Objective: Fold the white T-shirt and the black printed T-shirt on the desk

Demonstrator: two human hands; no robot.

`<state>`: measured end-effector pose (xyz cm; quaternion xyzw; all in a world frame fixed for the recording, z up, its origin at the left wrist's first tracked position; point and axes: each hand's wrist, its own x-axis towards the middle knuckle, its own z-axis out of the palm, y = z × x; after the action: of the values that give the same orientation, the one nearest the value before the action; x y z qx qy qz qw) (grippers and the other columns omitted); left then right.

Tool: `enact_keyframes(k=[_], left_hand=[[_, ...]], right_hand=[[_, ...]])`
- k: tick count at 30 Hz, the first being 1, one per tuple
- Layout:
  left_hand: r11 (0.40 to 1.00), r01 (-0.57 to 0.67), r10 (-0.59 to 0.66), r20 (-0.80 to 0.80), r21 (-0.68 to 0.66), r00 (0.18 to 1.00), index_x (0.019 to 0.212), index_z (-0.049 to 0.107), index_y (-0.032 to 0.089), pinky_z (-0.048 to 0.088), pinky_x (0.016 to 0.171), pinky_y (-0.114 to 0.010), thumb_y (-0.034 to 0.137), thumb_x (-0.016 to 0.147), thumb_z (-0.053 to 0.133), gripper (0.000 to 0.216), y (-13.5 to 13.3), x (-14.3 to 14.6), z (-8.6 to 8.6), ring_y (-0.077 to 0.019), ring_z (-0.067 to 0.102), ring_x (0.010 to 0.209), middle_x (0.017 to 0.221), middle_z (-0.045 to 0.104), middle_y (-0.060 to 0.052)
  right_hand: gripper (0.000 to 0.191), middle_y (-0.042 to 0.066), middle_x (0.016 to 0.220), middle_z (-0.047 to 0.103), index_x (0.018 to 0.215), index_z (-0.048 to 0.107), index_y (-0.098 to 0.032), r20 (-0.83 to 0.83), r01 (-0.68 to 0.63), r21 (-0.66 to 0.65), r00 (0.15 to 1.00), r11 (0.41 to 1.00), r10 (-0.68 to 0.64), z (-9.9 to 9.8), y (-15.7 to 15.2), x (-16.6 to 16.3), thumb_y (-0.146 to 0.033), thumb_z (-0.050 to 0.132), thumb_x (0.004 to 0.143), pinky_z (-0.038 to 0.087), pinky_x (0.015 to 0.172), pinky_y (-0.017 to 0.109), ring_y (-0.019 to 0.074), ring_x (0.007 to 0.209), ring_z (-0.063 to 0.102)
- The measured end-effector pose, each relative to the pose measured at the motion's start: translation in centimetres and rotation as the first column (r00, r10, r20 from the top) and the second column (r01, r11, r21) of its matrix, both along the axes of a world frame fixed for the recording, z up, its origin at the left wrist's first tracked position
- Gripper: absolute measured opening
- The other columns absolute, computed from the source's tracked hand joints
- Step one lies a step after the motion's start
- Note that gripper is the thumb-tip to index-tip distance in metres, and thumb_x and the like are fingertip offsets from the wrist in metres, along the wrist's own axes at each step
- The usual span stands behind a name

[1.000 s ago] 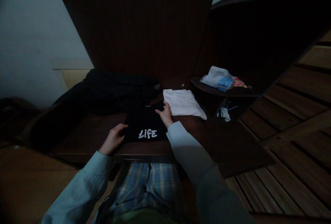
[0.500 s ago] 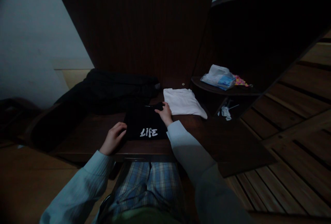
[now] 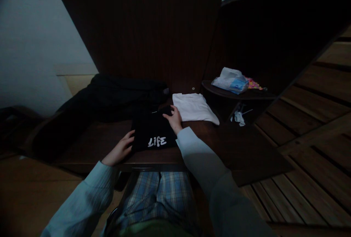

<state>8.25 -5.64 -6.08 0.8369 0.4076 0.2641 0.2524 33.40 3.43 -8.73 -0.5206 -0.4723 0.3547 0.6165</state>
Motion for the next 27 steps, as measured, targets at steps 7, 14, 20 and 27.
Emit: enact_keyframes(k=[7, 14, 20, 27], left_hand=[[0.998, -0.054, 0.053, 0.078, 0.014, 0.996, 0.086, 0.065, 0.018, 0.044, 0.09, -0.034, 0.021, 0.075, 0.049, 0.02, -0.8, 0.0, -0.6, -0.0218, 0.057, 0.1, 0.104, 0.063, -0.009], [0.998, -0.064, 0.063, 0.124, 0.005, 0.99, 0.088, 0.065, 0.018, 0.045, 0.088, -0.034, 0.023, 0.074, 0.051, 0.021, -1.2, 0.2, -0.5, -0.021, 0.058, 0.098, 0.1, 0.065, -0.007], [0.998, -0.061, 0.066, 0.179, -0.035, 0.982, 0.086, 0.067, 0.017, 0.046, 0.089, -0.035, 0.024, 0.07, 0.056, 0.021, -1.0, -0.1, -0.8, -0.0214, 0.059, 0.097, 0.1, 0.066, -0.007], [0.991, -0.13, 0.134, 0.206, -0.033, 0.969, 0.09, 0.067, 0.017, 0.046, 0.09, -0.036, 0.02, 0.067, 0.057, 0.025, -0.8, -0.4, -1.3, -0.0213, 0.06, 0.098, 0.103, 0.066, -0.007]], right_hand=[[0.064, 0.003, 0.098, 0.062, 0.113, 0.045, -0.022, 0.141, 0.056, -0.034, 0.989, 0.998, -0.051, 0.2, 0.0, 0.2, -0.018, 0.069, 0.054, 0.041, 0.09, 0.038, 0.0187, 0.094, 0.059], [0.029, -0.001, 0.091, 0.064, 0.085, 0.065, -0.025, 0.249, -0.151, -0.035, 0.956, 0.988, 0.155, 1.4, -0.4, 0.5, -0.028, 0.071, 0.057, 0.037, 0.093, 0.037, 0.0187, 0.094, 0.057], [0.044, 0.0, 0.092, 0.063, 0.091, 0.065, -0.023, 0.273, -0.197, -0.072, 0.939, 0.978, 0.21, 1.7, -0.8, 0.7, -0.018, 0.075, 0.048, 0.039, 0.092, 0.039, 0.0198, 0.092, 0.057], [0.057, 0.0, 0.118, 0.056, 0.116, 0.053, -0.027, 0.303, -0.188, 0.132, 0.942, 0.973, 0.141, 2.5, -1.3, 0.2, -0.018, 0.067, 0.061, 0.035, 0.098, 0.037, 0.0188, 0.11, 0.05]])
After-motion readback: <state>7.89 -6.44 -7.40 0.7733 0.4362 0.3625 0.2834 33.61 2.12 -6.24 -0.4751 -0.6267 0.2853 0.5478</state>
